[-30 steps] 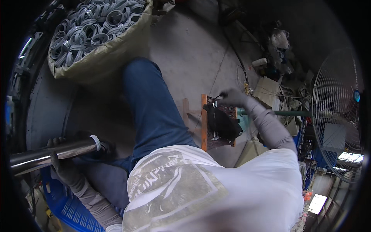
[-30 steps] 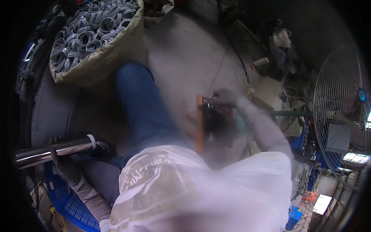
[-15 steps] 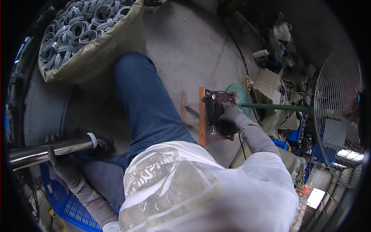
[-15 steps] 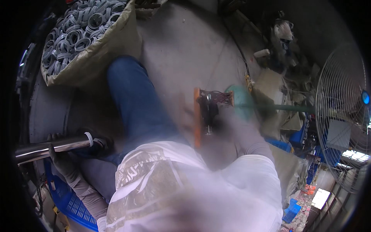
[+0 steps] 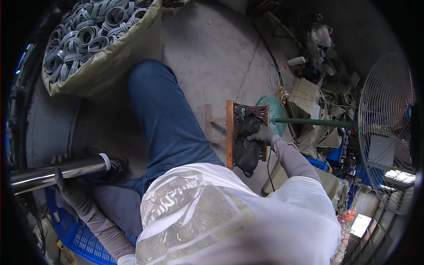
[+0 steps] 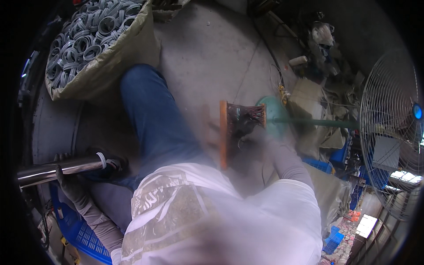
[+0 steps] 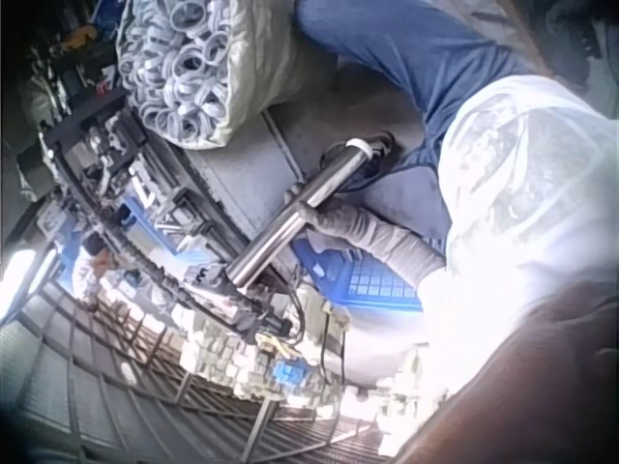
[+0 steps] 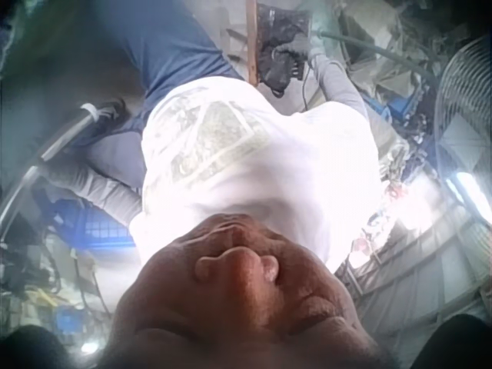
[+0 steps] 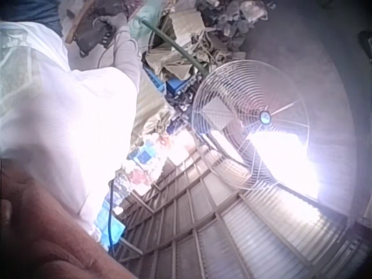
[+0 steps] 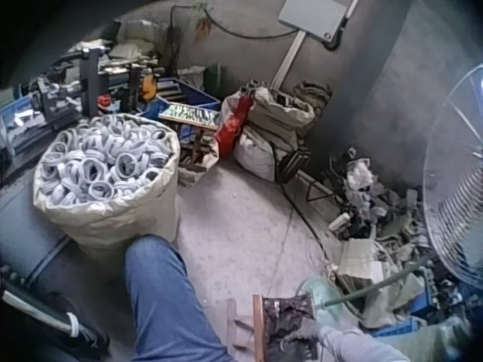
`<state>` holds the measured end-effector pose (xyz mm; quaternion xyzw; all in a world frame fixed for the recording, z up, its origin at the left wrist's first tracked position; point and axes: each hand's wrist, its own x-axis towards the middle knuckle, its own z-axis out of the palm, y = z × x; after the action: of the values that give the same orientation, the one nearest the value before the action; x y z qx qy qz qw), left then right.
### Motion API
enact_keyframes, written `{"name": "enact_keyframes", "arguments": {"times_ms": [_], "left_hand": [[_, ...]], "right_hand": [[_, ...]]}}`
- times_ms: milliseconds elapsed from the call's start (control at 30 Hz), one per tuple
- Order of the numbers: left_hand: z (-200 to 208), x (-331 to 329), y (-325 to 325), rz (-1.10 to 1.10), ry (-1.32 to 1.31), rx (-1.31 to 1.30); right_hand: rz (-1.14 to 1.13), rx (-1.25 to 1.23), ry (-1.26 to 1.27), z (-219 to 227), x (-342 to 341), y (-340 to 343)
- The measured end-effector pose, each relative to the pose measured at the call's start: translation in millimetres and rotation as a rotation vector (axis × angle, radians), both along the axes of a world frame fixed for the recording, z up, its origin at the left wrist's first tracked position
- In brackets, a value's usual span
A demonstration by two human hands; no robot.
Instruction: The recorder is assembling metal pipes with circular end caps in an industrial setting.
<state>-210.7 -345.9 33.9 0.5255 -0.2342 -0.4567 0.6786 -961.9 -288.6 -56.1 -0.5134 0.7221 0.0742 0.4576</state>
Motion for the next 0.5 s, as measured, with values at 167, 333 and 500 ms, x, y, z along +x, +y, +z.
{"name": "enact_keyframes", "arguments": {"times_ms": [167,333,500], "left_hand": [[1,-5,1,0.014,0.025,0.01],[5,-9,2,0.029,-0.004,0.028],[29,-14,-4,0.052,-0.088,0.041]], "right_hand": [[-0.105,0.299,-0.155,50,-2,-39],[0.081,0.1,0.297,113,30,-182],[0.046,-0.491,-0.203,192,116,-274]]}}
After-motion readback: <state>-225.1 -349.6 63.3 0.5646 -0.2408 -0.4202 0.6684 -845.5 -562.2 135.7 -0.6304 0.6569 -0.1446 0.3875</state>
